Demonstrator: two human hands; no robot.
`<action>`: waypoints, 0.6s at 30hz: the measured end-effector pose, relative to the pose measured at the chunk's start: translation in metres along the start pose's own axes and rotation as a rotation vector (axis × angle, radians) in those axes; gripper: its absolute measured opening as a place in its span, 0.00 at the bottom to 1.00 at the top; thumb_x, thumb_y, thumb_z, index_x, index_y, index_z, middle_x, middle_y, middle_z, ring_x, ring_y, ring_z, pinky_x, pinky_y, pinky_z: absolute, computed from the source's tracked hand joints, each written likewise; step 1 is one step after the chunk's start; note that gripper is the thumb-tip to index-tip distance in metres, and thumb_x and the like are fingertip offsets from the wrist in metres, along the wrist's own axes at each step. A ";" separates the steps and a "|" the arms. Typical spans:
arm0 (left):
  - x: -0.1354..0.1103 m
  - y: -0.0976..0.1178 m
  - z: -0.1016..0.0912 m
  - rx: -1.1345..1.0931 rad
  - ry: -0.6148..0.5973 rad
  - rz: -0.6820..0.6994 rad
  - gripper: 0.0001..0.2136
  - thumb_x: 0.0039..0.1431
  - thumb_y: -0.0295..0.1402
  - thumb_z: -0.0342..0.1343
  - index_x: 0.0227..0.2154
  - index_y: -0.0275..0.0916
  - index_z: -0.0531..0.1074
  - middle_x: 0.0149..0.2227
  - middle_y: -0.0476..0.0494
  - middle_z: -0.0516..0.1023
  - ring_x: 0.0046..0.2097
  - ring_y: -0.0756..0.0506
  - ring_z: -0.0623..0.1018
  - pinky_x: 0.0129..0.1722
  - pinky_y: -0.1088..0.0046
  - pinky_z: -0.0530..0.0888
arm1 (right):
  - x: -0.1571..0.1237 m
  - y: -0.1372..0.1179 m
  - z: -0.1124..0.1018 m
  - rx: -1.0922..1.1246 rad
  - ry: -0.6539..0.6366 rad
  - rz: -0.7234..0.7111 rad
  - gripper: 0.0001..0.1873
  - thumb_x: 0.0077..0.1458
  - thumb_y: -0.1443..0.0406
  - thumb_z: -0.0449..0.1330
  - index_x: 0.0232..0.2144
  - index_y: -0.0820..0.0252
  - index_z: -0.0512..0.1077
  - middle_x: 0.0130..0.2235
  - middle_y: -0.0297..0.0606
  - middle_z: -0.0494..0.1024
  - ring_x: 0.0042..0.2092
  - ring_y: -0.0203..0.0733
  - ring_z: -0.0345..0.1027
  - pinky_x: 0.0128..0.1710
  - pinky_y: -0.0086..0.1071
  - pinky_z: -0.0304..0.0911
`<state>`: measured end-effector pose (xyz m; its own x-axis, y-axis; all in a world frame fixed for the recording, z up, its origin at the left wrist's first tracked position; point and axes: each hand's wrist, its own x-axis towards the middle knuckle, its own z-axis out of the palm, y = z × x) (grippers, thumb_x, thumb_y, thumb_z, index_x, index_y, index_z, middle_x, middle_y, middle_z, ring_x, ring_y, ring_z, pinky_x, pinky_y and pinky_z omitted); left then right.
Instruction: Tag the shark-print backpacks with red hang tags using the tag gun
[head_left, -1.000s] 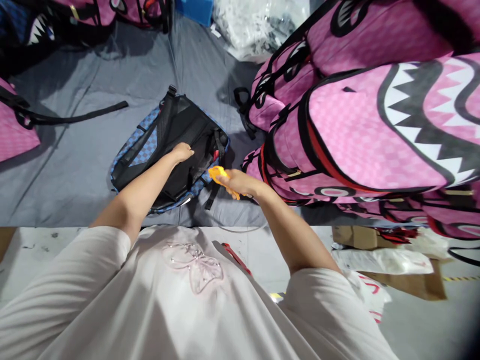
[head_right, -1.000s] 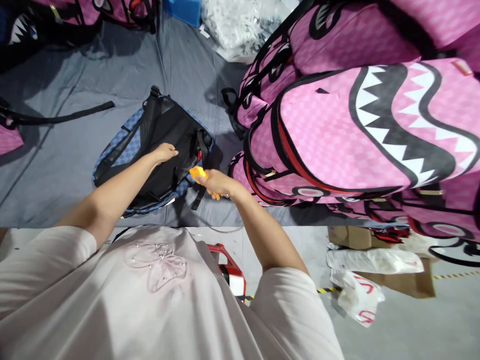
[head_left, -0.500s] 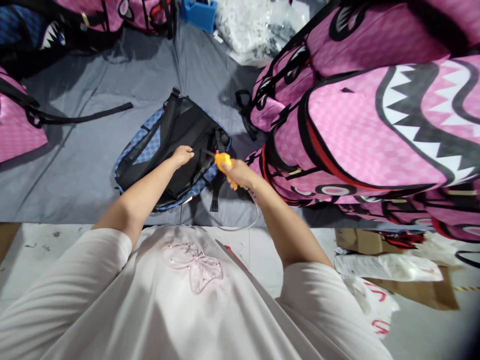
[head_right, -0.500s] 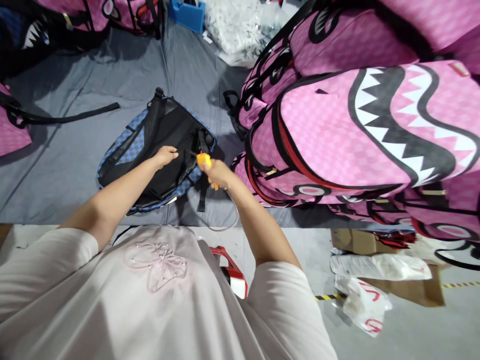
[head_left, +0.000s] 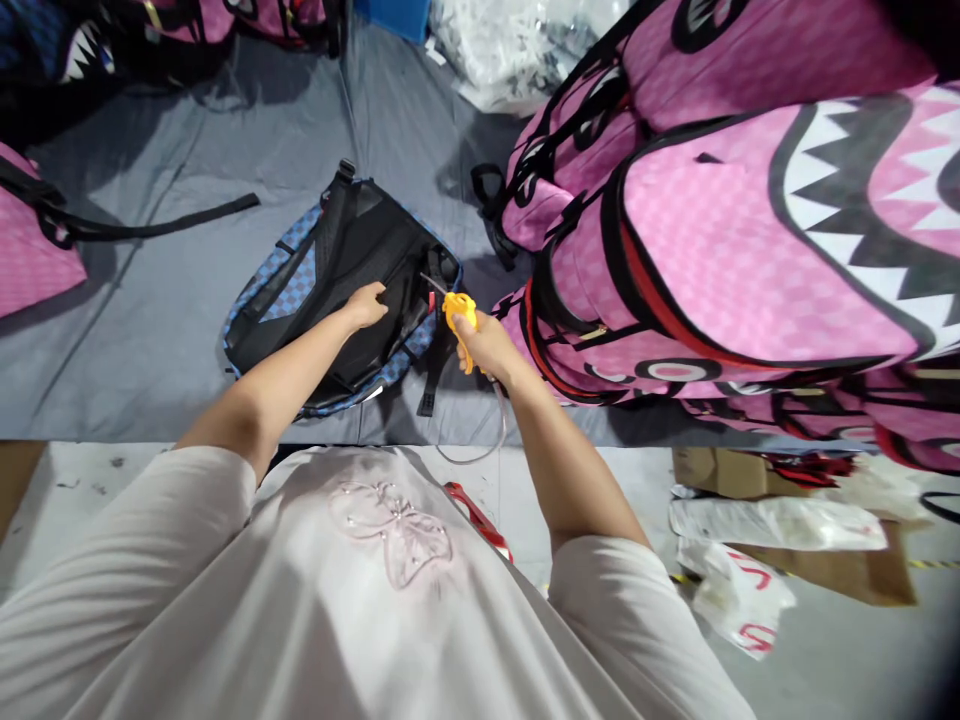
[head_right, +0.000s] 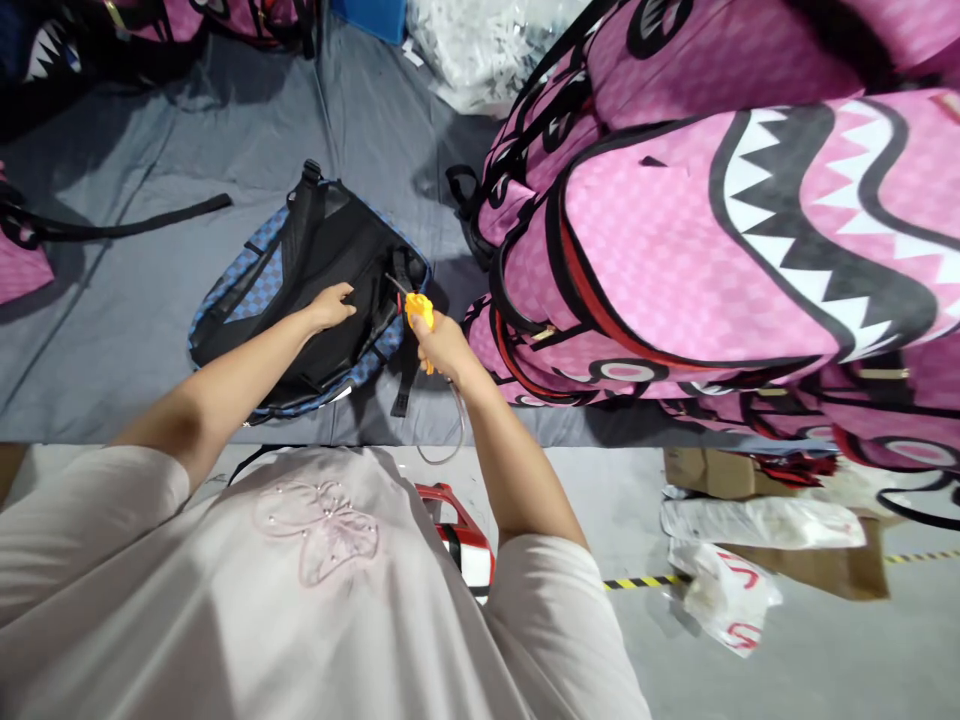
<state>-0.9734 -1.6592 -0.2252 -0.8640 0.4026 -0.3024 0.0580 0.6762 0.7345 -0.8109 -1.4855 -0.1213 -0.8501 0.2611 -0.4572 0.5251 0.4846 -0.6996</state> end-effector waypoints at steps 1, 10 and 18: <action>-0.002 -0.003 -0.001 -0.035 -0.003 -0.011 0.16 0.55 0.25 0.57 0.48 0.36 0.76 0.46 0.43 0.81 0.46 0.44 0.79 0.48 0.71 0.73 | 0.001 -0.002 0.000 -0.002 -0.020 0.002 0.16 0.70 0.52 0.50 0.44 0.59 0.65 0.18 0.27 0.66 0.16 0.34 0.64 0.16 0.25 0.60; -0.014 -0.009 -0.008 -0.284 -0.071 0.022 0.18 0.51 0.25 0.60 0.48 0.35 0.76 0.48 0.43 0.80 0.51 0.46 0.77 0.56 0.71 0.70 | -0.001 -0.013 -0.007 -0.078 -0.116 -0.007 0.13 0.70 0.56 0.51 0.41 0.60 0.65 0.18 0.28 0.67 0.16 0.35 0.64 0.15 0.24 0.59; -0.102 -0.074 -0.049 -0.443 -0.103 -0.275 0.21 0.51 0.36 0.65 0.50 0.40 0.76 0.54 0.39 0.79 0.59 0.39 0.74 0.61 0.64 0.68 | -0.023 0.017 -0.014 -0.016 -0.030 0.026 0.14 0.70 0.55 0.52 0.42 0.61 0.66 0.18 0.28 0.67 0.16 0.34 0.64 0.16 0.24 0.57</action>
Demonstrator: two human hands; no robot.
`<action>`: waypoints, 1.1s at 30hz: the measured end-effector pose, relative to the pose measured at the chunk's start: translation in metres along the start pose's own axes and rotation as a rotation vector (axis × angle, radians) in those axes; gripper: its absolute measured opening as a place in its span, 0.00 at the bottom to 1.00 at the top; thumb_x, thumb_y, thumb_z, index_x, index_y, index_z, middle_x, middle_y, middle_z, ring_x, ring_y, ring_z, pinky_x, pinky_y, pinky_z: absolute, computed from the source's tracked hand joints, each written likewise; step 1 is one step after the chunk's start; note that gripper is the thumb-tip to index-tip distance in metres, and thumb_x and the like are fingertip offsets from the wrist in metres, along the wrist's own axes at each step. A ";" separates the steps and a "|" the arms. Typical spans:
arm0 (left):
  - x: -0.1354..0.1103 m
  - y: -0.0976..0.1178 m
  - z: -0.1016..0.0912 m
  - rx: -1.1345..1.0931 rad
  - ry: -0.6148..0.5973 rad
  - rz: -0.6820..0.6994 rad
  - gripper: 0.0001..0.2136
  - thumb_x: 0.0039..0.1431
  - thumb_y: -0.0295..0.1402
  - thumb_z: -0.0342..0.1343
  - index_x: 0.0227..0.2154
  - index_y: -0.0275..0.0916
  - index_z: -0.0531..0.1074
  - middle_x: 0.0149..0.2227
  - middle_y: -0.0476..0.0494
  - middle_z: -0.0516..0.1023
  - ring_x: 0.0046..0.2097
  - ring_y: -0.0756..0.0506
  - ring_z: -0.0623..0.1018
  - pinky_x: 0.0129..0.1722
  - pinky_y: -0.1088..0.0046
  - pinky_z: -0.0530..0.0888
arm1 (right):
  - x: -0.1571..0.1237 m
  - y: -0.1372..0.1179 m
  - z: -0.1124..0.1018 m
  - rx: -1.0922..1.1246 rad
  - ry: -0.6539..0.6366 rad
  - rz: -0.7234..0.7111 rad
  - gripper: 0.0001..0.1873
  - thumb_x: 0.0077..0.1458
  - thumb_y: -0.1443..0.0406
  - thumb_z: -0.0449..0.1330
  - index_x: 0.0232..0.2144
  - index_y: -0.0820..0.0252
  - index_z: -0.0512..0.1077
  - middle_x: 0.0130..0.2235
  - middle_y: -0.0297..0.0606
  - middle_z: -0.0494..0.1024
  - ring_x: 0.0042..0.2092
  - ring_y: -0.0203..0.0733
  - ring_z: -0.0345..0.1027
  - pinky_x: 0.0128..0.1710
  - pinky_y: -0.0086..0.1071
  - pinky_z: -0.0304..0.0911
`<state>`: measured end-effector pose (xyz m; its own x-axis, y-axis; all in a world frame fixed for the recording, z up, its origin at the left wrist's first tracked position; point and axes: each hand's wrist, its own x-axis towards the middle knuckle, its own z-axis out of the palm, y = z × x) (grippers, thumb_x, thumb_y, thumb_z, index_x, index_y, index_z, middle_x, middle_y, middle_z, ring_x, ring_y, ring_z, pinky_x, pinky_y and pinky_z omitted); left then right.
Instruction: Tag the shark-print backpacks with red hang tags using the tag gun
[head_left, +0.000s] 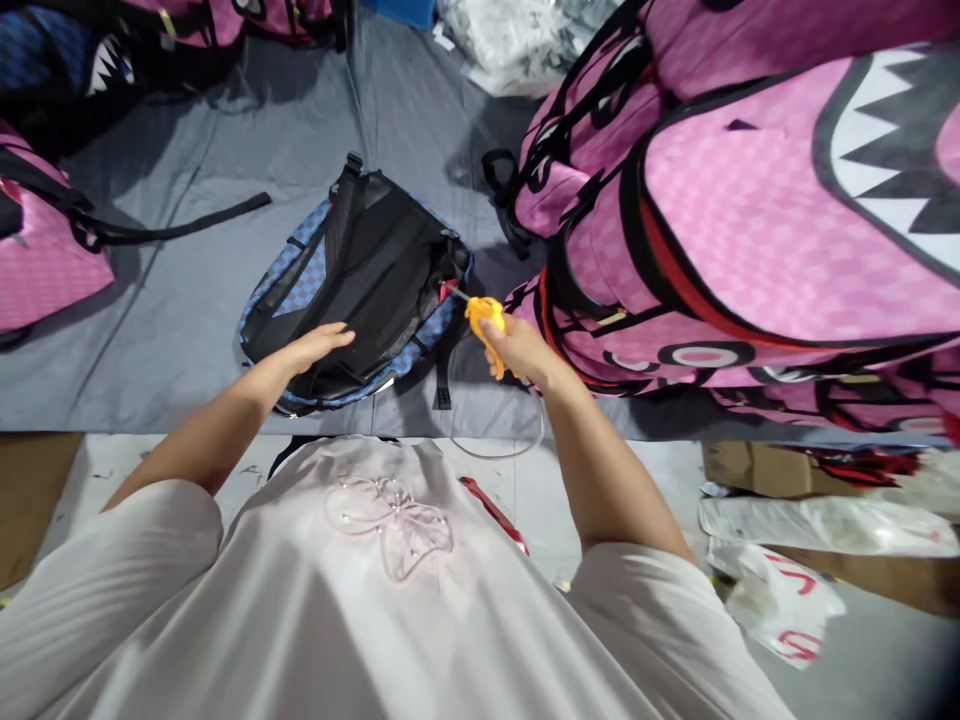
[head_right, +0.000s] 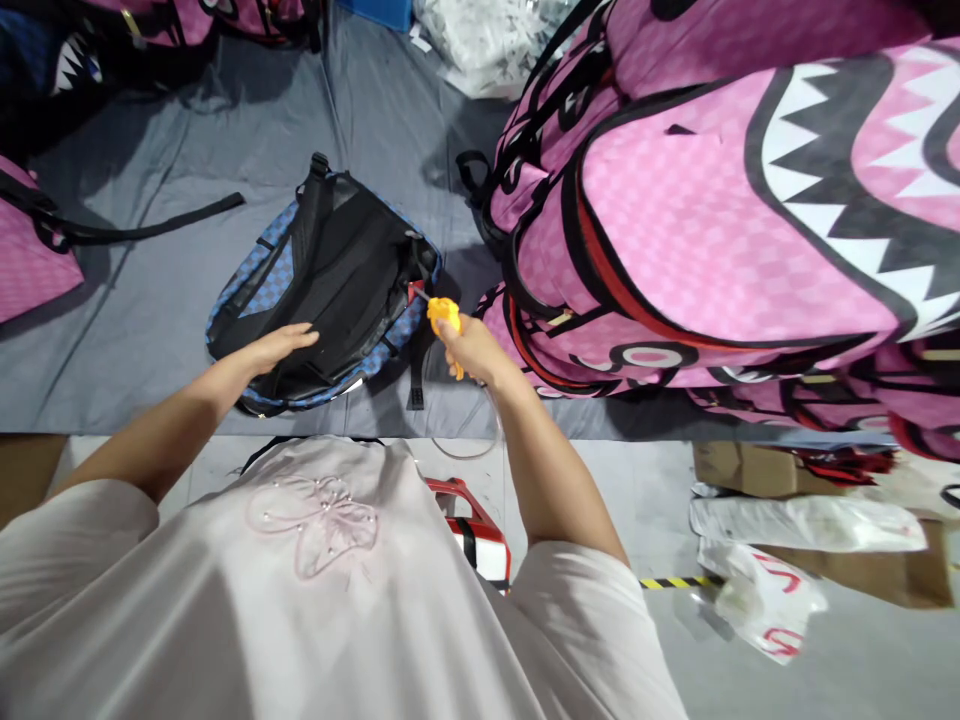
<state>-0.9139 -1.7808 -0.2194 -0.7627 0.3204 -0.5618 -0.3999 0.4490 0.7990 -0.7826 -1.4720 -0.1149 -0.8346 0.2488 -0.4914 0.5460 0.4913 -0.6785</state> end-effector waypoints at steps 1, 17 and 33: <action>-0.004 -0.001 -0.005 -0.097 -0.020 -0.033 0.23 0.53 0.37 0.64 0.53 0.42 0.75 0.53 0.40 0.79 0.57 0.39 0.76 0.59 0.63 0.70 | -0.006 0.004 0.007 -0.033 -0.070 0.016 0.14 0.69 0.55 0.53 0.40 0.61 0.66 0.19 0.28 0.68 0.16 0.34 0.63 0.16 0.24 0.56; 0.028 -0.006 0.011 0.380 0.163 0.229 0.18 0.49 0.37 0.67 0.43 0.38 0.75 0.43 0.38 0.81 0.46 0.38 0.79 0.49 0.61 0.71 | -0.092 -0.039 0.092 -0.236 0.042 0.088 0.15 0.66 0.58 0.54 0.46 0.61 0.73 0.26 0.35 0.76 0.24 0.40 0.70 0.28 0.29 0.63; -0.011 -0.019 -0.132 -0.183 0.260 0.161 0.03 0.58 0.31 0.57 0.33 0.38 0.71 0.35 0.45 0.76 0.39 0.49 0.77 0.47 0.71 0.75 | -0.156 -0.059 0.267 -0.738 0.117 0.335 0.20 0.71 0.54 0.45 0.51 0.61 0.67 0.35 0.46 0.81 0.39 0.51 0.78 0.34 0.32 0.61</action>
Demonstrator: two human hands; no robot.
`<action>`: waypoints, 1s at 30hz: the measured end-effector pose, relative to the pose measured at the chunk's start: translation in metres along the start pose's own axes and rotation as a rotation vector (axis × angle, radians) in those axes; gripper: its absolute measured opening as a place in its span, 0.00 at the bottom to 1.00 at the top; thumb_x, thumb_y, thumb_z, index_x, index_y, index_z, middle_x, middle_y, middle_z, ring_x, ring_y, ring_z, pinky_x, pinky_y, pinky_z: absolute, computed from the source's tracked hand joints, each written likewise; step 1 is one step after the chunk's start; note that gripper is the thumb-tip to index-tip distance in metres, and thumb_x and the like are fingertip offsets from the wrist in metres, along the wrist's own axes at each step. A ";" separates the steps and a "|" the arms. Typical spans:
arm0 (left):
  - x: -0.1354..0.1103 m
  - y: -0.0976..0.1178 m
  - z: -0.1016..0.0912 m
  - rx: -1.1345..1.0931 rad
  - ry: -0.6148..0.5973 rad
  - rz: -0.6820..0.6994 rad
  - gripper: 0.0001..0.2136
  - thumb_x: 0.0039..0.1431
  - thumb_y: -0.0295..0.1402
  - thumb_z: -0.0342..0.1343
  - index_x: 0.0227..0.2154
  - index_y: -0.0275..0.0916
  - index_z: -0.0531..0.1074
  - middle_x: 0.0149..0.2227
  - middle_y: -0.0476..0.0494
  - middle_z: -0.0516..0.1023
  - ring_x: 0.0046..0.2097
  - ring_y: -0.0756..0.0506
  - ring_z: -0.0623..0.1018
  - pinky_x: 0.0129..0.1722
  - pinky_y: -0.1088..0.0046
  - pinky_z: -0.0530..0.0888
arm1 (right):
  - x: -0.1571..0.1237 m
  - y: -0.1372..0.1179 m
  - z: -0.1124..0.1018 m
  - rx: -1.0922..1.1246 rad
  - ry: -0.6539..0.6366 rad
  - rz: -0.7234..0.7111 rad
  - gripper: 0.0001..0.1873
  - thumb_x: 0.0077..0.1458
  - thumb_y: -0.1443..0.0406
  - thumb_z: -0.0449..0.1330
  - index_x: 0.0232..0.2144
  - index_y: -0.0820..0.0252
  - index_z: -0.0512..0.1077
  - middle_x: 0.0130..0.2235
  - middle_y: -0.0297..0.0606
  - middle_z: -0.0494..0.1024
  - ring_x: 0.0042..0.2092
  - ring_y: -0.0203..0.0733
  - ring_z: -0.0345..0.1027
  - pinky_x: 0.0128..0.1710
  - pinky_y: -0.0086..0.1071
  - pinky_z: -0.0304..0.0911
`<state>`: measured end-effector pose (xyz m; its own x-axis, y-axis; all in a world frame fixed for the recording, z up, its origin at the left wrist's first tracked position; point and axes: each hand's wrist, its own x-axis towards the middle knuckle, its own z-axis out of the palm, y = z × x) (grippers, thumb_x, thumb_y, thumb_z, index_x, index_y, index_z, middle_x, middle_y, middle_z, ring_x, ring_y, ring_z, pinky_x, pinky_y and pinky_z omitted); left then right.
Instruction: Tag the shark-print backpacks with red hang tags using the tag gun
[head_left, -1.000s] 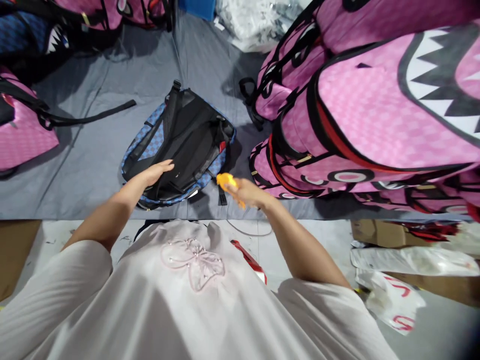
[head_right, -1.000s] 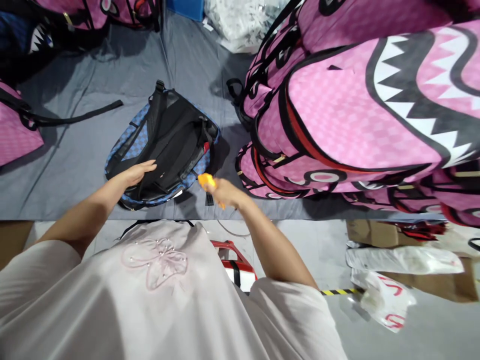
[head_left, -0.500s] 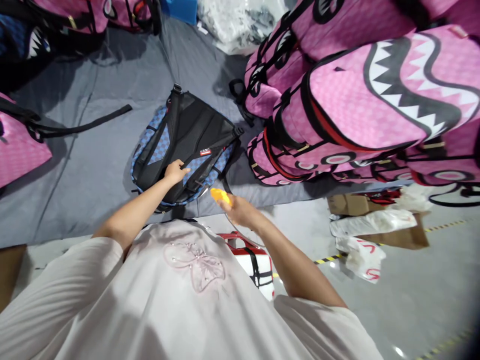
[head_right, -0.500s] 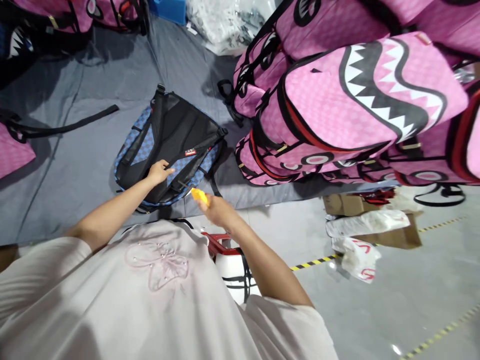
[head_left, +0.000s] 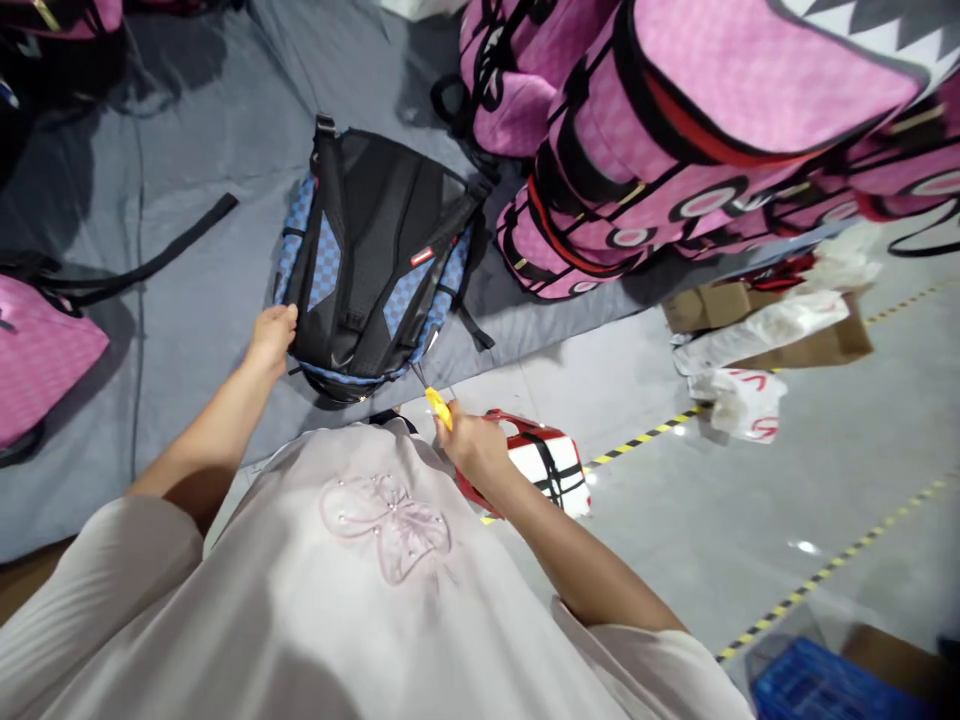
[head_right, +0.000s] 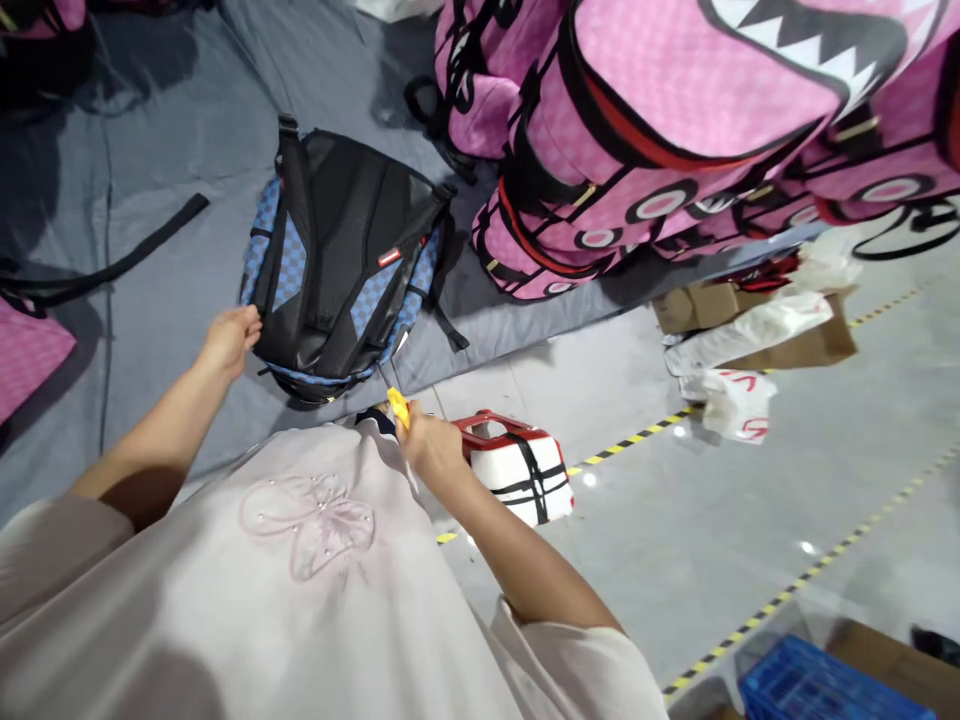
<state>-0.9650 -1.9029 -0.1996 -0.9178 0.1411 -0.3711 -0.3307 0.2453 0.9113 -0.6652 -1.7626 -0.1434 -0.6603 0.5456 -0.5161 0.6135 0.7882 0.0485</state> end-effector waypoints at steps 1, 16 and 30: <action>0.002 0.002 -0.004 -0.023 -0.025 -0.082 0.03 0.59 0.30 0.56 0.31 0.38 0.70 0.33 0.45 0.75 0.37 0.49 0.77 0.45 0.72 0.75 | 0.004 -0.006 0.005 -0.019 0.019 0.020 0.20 0.71 0.55 0.45 0.52 0.62 0.66 0.34 0.47 0.81 0.39 0.51 0.78 0.35 0.33 0.62; 0.035 0.012 0.003 -0.370 -0.462 -0.532 0.19 0.64 0.43 0.53 0.50 0.34 0.72 0.42 0.31 0.80 0.49 0.35 0.80 0.55 0.53 0.76 | 0.083 -0.049 0.060 -0.004 0.181 0.043 0.27 0.71 0.56 0.46 0.61 0.73 0.56 0.43 0.56 0.78 0.43 0.50 0.76 0.44 0.37 0.65; 0.041 -0.017 0.013 -0.370 -0.725 -0.288 0.33 0.58 0.60 0.52 0.54 0.37 0.72 0.47 0.32 0.81 0.57 0.33 0.77 0.59 0.49 0.72 | 0.094 -0.032 0.065 0.021 0.175 0.103 0.22 0.71 0.58 0.44 0.58 0.70 0.57 0.42 0.52 0.78 0.43 0.49 0.76 0.39 0.33 0.62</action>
<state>-0.9940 -1.8892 -0.2326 -0.4624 0.7296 -0.5039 -0.6948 0.0550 0.7171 -0.7184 -1.7547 -0.2487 -0.6578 0.6655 -0.3527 0.6892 0.7207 0.0748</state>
